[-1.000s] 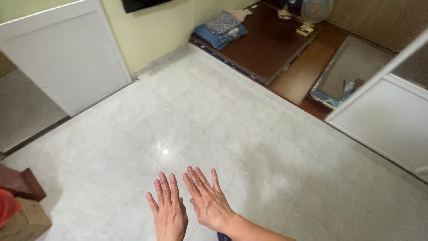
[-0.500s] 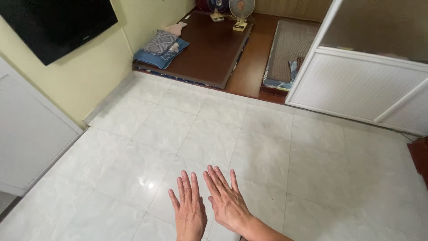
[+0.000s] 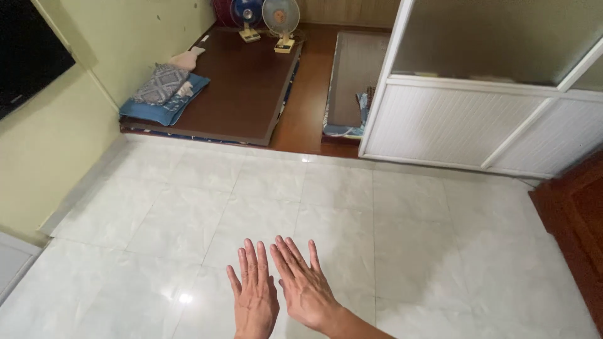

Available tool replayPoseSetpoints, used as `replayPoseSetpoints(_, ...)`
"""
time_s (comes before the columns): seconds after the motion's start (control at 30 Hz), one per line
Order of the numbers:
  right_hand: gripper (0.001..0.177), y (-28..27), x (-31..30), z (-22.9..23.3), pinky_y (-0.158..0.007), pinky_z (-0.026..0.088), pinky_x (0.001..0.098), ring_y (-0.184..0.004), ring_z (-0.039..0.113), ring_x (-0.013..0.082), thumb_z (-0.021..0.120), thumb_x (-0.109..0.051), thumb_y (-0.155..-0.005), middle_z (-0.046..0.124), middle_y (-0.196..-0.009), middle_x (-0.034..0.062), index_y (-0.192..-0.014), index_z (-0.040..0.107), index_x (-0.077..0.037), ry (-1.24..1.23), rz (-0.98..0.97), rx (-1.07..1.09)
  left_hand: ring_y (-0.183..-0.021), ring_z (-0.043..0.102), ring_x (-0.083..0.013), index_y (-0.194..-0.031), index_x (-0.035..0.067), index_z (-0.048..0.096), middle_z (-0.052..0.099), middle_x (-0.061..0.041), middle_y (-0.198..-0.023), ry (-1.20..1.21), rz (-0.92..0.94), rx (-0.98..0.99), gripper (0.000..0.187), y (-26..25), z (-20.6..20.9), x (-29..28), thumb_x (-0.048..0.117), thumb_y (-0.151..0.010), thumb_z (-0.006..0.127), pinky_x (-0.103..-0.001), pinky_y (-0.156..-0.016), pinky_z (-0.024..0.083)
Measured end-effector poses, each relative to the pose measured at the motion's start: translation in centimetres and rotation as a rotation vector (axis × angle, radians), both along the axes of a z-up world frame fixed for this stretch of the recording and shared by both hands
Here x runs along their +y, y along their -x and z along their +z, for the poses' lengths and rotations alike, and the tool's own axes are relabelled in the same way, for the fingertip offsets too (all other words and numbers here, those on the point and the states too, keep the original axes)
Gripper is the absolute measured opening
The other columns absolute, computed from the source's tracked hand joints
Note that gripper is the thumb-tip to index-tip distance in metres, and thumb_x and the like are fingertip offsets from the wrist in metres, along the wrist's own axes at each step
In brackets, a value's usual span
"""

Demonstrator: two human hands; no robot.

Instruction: Clean the surface of a wooden cabinet and handle an iron.

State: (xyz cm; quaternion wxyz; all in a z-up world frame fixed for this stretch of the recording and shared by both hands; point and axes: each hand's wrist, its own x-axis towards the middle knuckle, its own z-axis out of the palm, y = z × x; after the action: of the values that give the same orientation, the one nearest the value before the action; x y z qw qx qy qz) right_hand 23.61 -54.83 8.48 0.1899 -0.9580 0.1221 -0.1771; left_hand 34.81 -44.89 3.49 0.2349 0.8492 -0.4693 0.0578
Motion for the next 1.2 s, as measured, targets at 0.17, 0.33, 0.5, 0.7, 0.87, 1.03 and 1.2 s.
replayPoseSetpoints(0.17, 0.073, -0.1, -3.5, -2.2, -0.121, -0.001, 0.0614, -0.157, 0.012, 0.0299, 0.056, -0.009, -0.095, 0.018, -0.169, 0.0163, -0.160, 0.022, 0.000, -0.096, -0.078, 0.014, -0.155, 0.003, -0.0340, -0.164, 0.010, 0.008, 0.002, -0.018, -0.173, -0.068, -0.051, 0.042, 0.091, -1.0, 0.4, -4.6, 0.004, -0.086, 0.053, -0.063, -0.119, 0.004)
replayPoseSetpoints(0.33, 0.077, -2.3, -7.6, -4.8, -0.120, -0.001, 0.0625, -0.156, 0.011, 0.0298, 0.058, -0.008, -0.093, 0.016, -0.169, 0.0172, -0.159, 0.020, 0.000, -0.043, -0.176, 0.040, -0.155, 0.002, -0.0348, -0.164, 0.008, 0.006, 0.001, -0.018, -0.173, -0.099, -0.116, 0.068, 0.091, -3.4, -0.5, -9.3, -0.001, -0.085, 0.051, -0.063, -0.119, 0.004)
replayPoseSetpoints(0.5, 0.081, -6.6, -12.6, -5.1, -0.119, -0.001, 0.0630, -0.155, 0.009, 0.0313, 0.061, -0.009, -0.091, 0.014, -0.168, 0.0169, -0.159, 0.018, -0.001, 0.004, -0.232, 0.049, -0.155, 0.003, -0.0333, -0.164, 0.008, 0.007, 0.001, -0.018, -0.173, -0.037, -0.133, 0.073, 0.092, -8.2, -1.9, -14.9, -0.002, -0.083, 0.049, -0.063, -0.119, 0.004)
replayPoseSetpoints(0.7, 0.085, -15.3, -17.1, -3.8, -0.120, 0.002, 0.0628, -0.155, 0.011, 0.0308, 0.065, -0.007, -0.089, 0.014, -0.168, 0.0170, -0.159, 0.018, -0.001, 0.046, -0.242, 0.027, -0.156, 0.001, -0.0318, -0.165, 0.011, 0.005, 0.000, -0.016, -0.174, -0.070, -0.151, 0.099, 0.095, -16.8, -0.7, -19.8, 0.001, -0.083, 0.051, -0.062, -0.121, 0.004)
replayPoseSetpoints(0.87, 0.087, -22.0, -20.1, -4.5, -0.119, 0.004, 0.0644, -0.157, 0.013, 0.0320, 0.070, -0.009, -0.087, 0.017, -0.168, 0.0172, -0.158, 0.020, -0.001, 0.010, -0.267, 0.001, -0.158, -0.001, -0.0347, -0.163, 0.011, 0.003, -0.003, -0.017, -0.172, -0.083, -0.169, 0.075, 0.094, -23.9, -1.6, -23.0, 0.008, -0.084, 0.055, -0.064, -0.118, 0.003)
replayPoseSetpoints(1.03, 0.091, -25.2, -23.6, -8.1, -0.118, 0.007, 0.0660, -0.154, 0.017, 0.0318, 0.074, -0.009, -0.083, 0.019, -0.167, 0.0190, -0.158, 0.023, -0.001, 0.065, -0.251, -0.011, -0.159, -0.002, -0.0339, -0.164, 0.014, 0.000, -0.006, -0.015, -0.173, -0.165, -0.148, 0.089, 0.095, -27.8, -4.4, -26.3, 0.010, -0.088, 0.056, -0.065, -0.118, 0.002)
replayPoseSetpoints(1.2, 0.091, -27.6, -27.7, -7.0, -0.117, 0.007, 0.0661, -0.154, 0.018, 0.0319, 0.075, -0.010, -0.083, 0.019, -0.167, 0.0187, -0.158, 0.023, 0.000, 0.084, -0.261, -0.010, -0.155, -0.004, -0.0322, -0.163, 0.014, -0.002, -0.009, -0.016, -0.173, -0.215, -0.171, 0.091, 0.095, -30.4, -3.9, -30.2, 0.013, -0.089, 0.056, -0.064, -0.119, 0.001)
